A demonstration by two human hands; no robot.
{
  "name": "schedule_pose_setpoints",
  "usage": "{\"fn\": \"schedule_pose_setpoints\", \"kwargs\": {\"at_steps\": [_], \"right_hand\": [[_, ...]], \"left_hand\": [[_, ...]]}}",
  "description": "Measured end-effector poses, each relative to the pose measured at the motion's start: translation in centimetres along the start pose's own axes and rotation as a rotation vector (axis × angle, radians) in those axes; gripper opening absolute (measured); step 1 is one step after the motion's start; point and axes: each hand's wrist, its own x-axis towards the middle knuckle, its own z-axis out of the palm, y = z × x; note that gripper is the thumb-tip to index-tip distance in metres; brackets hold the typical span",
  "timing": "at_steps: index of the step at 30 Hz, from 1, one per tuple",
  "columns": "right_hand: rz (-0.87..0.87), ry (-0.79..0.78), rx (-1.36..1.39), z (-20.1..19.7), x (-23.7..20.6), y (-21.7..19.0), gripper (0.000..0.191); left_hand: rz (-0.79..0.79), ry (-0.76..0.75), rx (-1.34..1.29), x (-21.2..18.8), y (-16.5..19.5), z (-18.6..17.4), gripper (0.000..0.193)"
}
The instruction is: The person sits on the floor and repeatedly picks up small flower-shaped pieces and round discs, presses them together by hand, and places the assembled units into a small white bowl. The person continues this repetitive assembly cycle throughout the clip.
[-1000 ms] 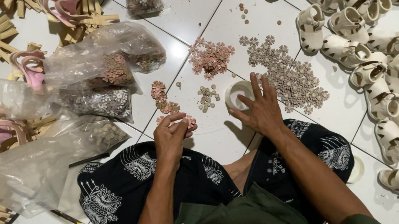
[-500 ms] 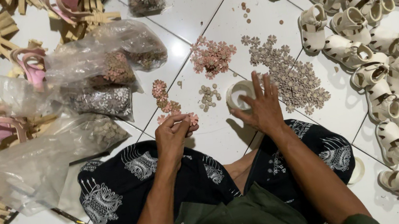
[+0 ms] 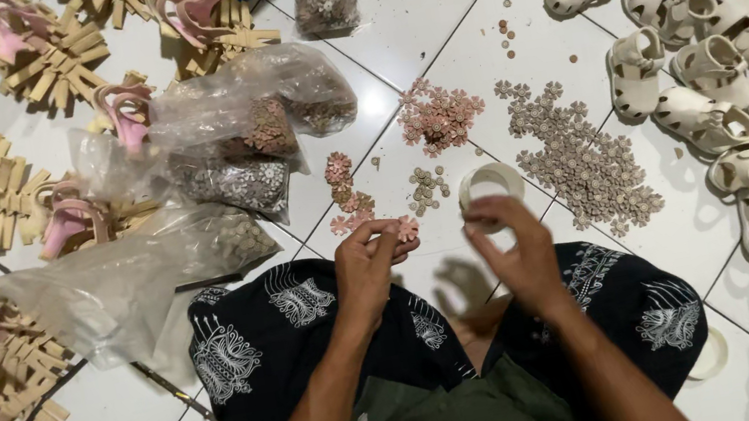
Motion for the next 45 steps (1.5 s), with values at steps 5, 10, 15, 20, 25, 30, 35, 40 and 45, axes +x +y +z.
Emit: {"fn": "schedule_pose_setpoints", "kwargs": {"at_steps": [5, 10, 15, 20, 25, 30, 35, 40, 45], "right_hand": [[-0.443, 0.107, -0.124, 3.0, -2.1, -4.9, 0.033], [-0.559, 0.105, -0.215, 2.9, -1.8, -5.8, 0.044], [-0.569, 0.091, -0.243, 3.0, -2.1, -5.3, 0.046], [-0.576, 0.085, -0.246, 3.1, -2.1, -5.2, 0.048], [-0.573, 0.081, -0.258, 2.8, -2.0, -5.8, 0.047], [-0.574, 0.080, -0.242, 2.8, -2.2, -5.5, 0.041], [-0.462, 0.159, -0.053, 3.1, -3.2, -3.3, 0.028], [-0.347, 0.235, 0.002, 2.4, -3.2, -0.1, 0.034], [-0.043, 0.152, -0.050, 3.0, -2.4, 1.7, 0.044]], "left_hand": [[0.072, 0.016, 0.035, -1.0, 0.5, 1.3, 0.023], [0.104, 0.012, 0.046, -2.0, 0.9, 1.9, 0.022], [0.116, 0.013, 0.055, -2.3, 1.2, 2.1, 0.023], [0.110, -0.003, 0.083, -2.5, 1.6, 2.1, 0.026], [0.124, -0.004, 0.111, -2.8, 2.0, 2.2, 0.026], [0.129, 0.008, 0.164, -2.8, 1.6, 2.2, 0.027], [0.093, 0.001, 0.039, -2.3, 0.7, 1.7, 0.026], [0.039, 0.006, -0.026, -1.9, 0.1, 1.0, 0.026], [0.012, 0.017, -0.039, -1.4, 0.5, 0.1, 0.027]]}}
